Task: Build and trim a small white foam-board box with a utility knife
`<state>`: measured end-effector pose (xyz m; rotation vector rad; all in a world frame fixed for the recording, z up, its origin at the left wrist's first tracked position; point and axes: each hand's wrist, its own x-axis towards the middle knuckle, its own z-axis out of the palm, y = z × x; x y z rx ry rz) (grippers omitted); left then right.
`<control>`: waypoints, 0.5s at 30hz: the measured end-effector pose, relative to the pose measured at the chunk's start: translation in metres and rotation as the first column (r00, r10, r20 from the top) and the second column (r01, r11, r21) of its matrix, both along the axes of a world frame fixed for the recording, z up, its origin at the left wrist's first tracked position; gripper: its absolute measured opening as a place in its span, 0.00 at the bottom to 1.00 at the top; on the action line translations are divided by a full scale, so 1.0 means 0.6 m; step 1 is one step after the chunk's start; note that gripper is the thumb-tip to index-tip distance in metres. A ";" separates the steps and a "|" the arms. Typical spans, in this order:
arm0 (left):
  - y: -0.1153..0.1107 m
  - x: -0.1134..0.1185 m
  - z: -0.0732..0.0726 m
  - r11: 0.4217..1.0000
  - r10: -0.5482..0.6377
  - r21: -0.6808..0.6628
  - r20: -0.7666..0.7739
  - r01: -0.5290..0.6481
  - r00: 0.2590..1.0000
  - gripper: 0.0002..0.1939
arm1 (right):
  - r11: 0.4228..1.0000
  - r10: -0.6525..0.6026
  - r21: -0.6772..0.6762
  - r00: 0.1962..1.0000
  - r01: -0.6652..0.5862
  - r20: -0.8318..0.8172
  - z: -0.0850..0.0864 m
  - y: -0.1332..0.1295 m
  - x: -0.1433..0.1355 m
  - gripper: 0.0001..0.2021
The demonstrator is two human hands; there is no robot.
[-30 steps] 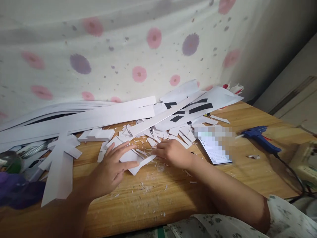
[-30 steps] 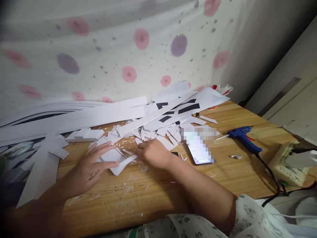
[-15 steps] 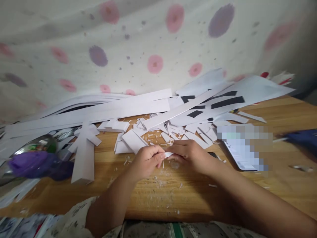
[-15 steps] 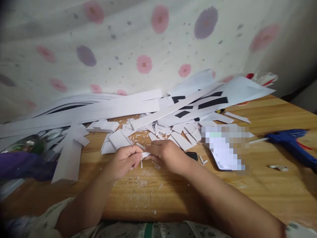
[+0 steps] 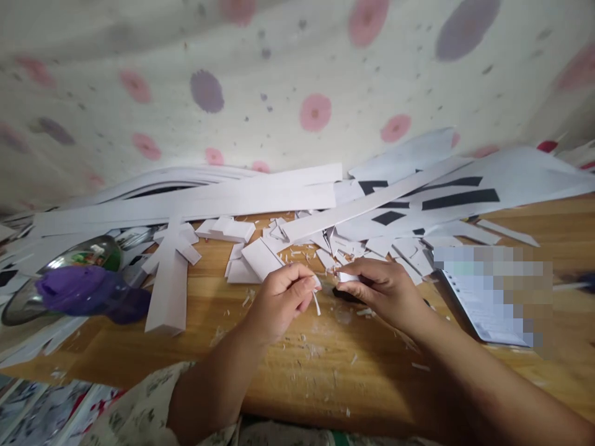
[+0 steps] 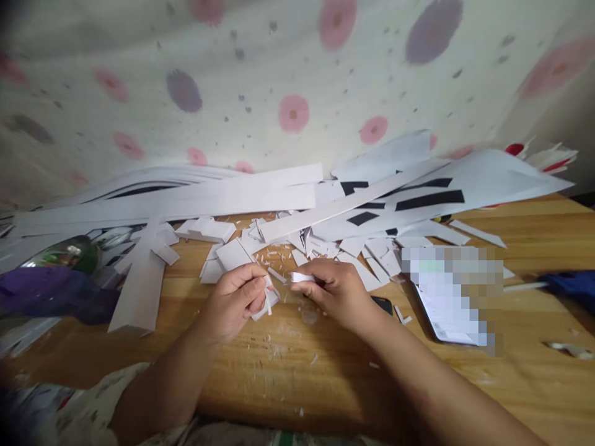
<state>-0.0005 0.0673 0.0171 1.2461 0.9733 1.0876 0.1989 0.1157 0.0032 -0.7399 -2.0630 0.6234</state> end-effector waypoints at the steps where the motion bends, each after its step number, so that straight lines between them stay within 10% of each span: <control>1: 0.001 0.001 0.000 0.999 0.046 -0.021 0.046 -0.045 0.998 0.15 | 0.998 -0.067 0.014 0.996 0.067 0.050 -0.005 0.009 0.006 0.10; 6: 0.003 0.003 0.006 0.996 0.062 -0.082 0.181 -0.048 0.982 0.17 | 0.932 -0.319 0.243 0.926 0.268 0.202 -0.017 0.038 0.020 0.17; 10: 0.001 0.003 0.004 0.999 -0.014 -0.040 -0.027 0.012 1.000 0.16 | 0.998 -0.058 0.010 0.998 0.058 0.009 0.005 0.002 -0.008 0.14; 15: -0.003 0.007 0.000 0.996 -0.008 0.085 -0.319 0.037 0.948 0.16 | 0.946 0.110 -0.281 0.974 -0.163 -0.198 0.016 -0.034 -0.042 0.11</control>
